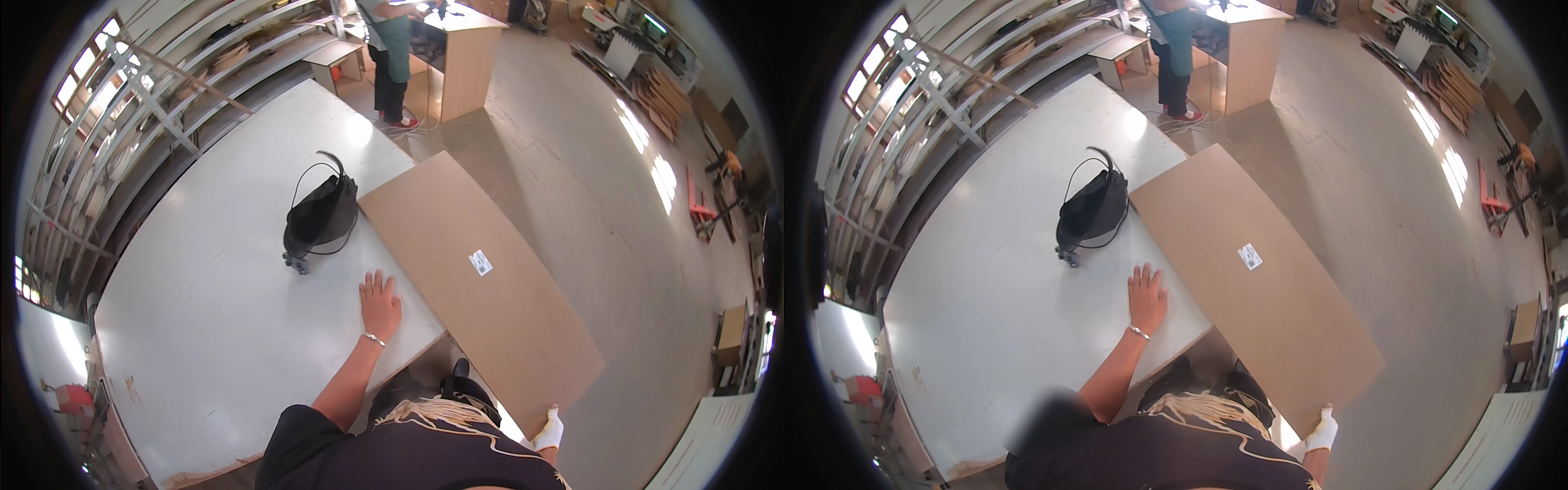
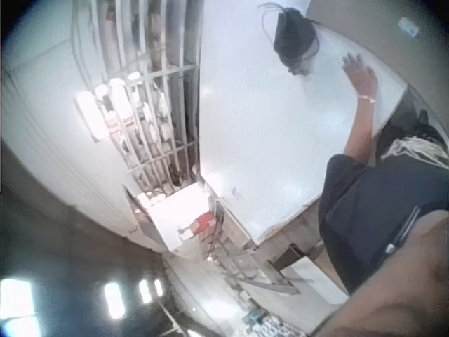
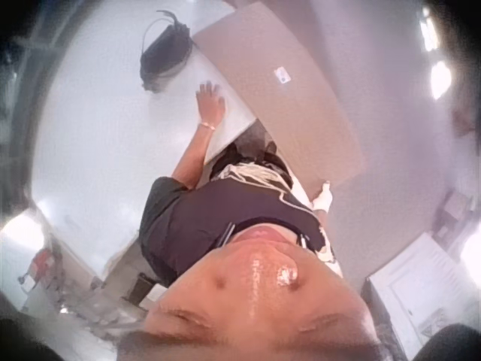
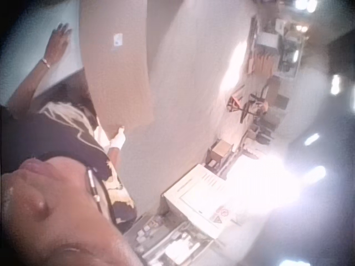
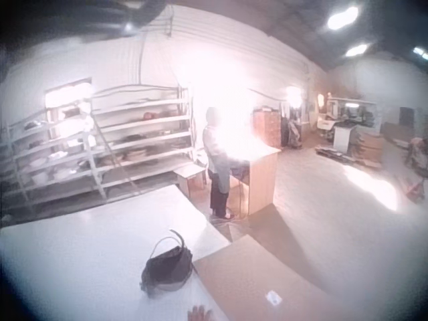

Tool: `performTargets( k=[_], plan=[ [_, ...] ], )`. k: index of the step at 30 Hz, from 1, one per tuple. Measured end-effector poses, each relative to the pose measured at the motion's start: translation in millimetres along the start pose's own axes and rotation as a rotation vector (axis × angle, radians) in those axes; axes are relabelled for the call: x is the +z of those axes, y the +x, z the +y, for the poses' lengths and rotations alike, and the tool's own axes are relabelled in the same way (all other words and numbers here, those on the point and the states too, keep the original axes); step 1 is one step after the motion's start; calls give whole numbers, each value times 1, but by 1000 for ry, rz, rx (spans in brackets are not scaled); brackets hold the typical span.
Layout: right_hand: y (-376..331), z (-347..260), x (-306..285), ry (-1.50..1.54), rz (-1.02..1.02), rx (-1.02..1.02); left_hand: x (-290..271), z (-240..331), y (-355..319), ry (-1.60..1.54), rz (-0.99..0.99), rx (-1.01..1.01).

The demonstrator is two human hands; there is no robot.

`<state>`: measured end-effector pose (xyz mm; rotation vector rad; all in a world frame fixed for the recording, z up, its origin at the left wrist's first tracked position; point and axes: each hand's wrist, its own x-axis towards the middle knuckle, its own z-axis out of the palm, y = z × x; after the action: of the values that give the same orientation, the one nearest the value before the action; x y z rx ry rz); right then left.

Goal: The person wipes multiple flat wooden panels with a cloth, then uses a small blue scraper to remove residue from the edges. They handle each panel one at a time, flip them over, and stack them on the floor.

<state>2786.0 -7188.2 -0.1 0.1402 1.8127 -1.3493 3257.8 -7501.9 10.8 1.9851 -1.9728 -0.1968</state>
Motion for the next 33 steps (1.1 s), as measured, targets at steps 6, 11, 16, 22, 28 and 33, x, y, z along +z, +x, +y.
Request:
performTargets(
  k=[6, 11, 16, 22, 28, 33],
  plan=[
    [-22, 15, 102, 3, -233, 24, -16, -45, -48, -63, 77, 4],
    [-64, 26, 189, -19, -375, 62, -26, -59, -76, -138, 110, -44],
    [-103, 36, 235, -163, -615, 275, -30, -61, -106, -157, 101, -98],
    [-87, 21, 224, -210, -1019, 594, -34, -58, -150, -168, 108, -173],
    [15, -39, 204, -105, -904, 371, -43, -35, -221, -103, 233, -415],
    [73, -58, 218, -192, -1143, 463, -19, 34, -308, -70, 448, -677]
  ],
)
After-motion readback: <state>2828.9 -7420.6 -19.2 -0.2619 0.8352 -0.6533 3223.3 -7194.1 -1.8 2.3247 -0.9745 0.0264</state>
